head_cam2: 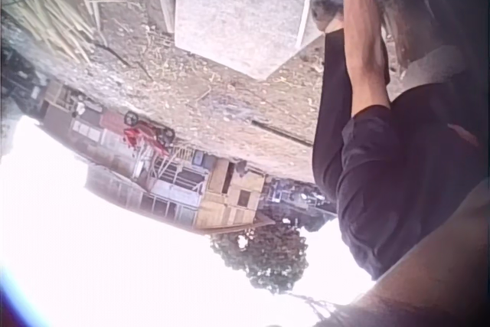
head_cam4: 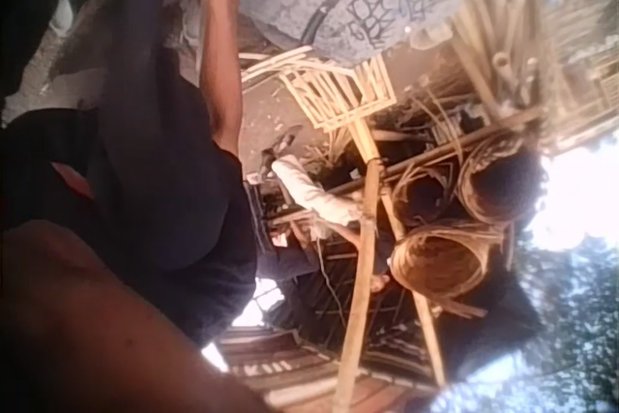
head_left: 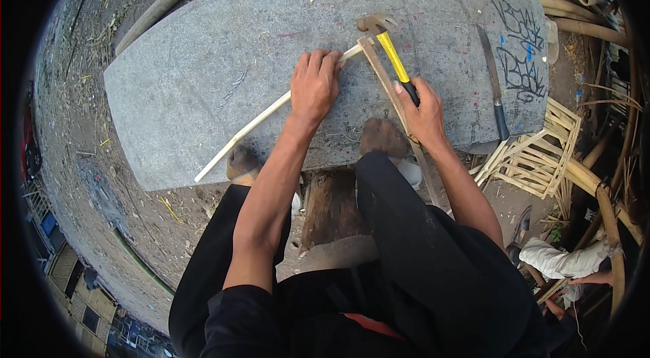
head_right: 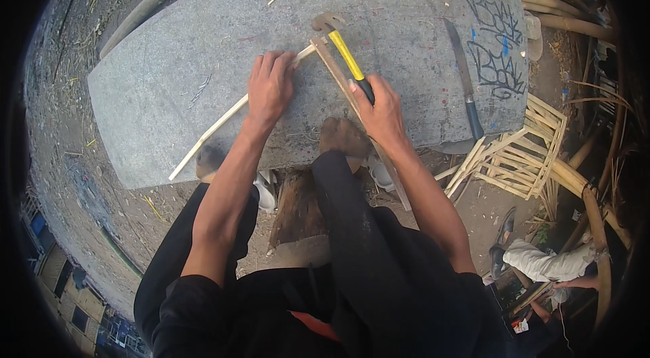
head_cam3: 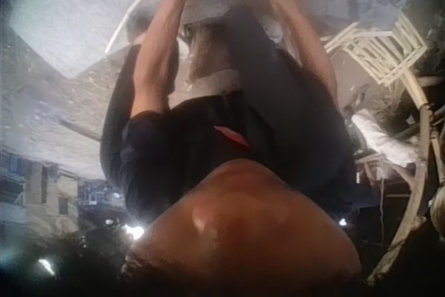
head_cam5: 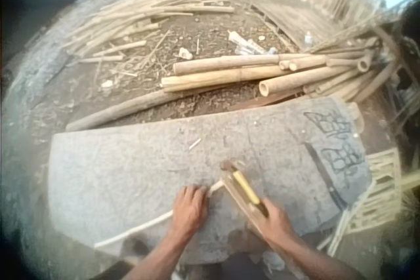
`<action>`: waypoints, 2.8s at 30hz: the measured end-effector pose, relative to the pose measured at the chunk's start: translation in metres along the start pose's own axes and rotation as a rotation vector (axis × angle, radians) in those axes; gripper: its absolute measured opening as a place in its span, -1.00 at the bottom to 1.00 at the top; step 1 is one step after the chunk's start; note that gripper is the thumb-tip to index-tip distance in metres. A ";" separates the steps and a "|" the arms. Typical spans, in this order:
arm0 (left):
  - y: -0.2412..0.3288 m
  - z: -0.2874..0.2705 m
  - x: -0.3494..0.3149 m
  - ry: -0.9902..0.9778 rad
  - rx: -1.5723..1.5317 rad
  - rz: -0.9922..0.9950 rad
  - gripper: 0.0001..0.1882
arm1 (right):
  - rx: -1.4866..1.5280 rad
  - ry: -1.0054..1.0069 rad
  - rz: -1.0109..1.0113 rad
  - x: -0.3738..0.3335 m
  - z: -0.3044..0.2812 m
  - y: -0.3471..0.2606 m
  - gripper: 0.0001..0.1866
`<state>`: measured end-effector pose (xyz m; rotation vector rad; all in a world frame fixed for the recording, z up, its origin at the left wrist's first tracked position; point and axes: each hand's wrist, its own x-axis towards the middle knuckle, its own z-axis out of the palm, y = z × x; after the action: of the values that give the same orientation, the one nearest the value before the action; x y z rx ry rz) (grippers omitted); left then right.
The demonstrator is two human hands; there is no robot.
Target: The person joins thin wood strips at a right angle using a hammer and small nails on a concrete surface.
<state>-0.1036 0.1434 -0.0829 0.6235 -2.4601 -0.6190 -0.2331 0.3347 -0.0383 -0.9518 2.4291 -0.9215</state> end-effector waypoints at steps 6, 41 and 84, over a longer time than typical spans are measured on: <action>0.003 -0.020 0.020 0.007 -0.057 0.089 -0.76 | 0.084 0.075 0.067 0.001 -0.039 -0.016 -0.63; 0.147 -0.342 0.043 -0.939 -0.795 0.035 -0.54 | 0.563 0.233 0.539 -0.098 -0.115 0.034 -0.82; -0.040 -0.123 0.172 -0.461 -0.308 -0.827 -0.18 | 0.319 0.270 0.490 -0.148 -0.059 0.034 -0.67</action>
<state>-0.1503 -0.0175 0.0522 1.5149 -2.3398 -1.5670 -0.1767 0.4844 -0.0043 -0.1139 2.4483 -1.2492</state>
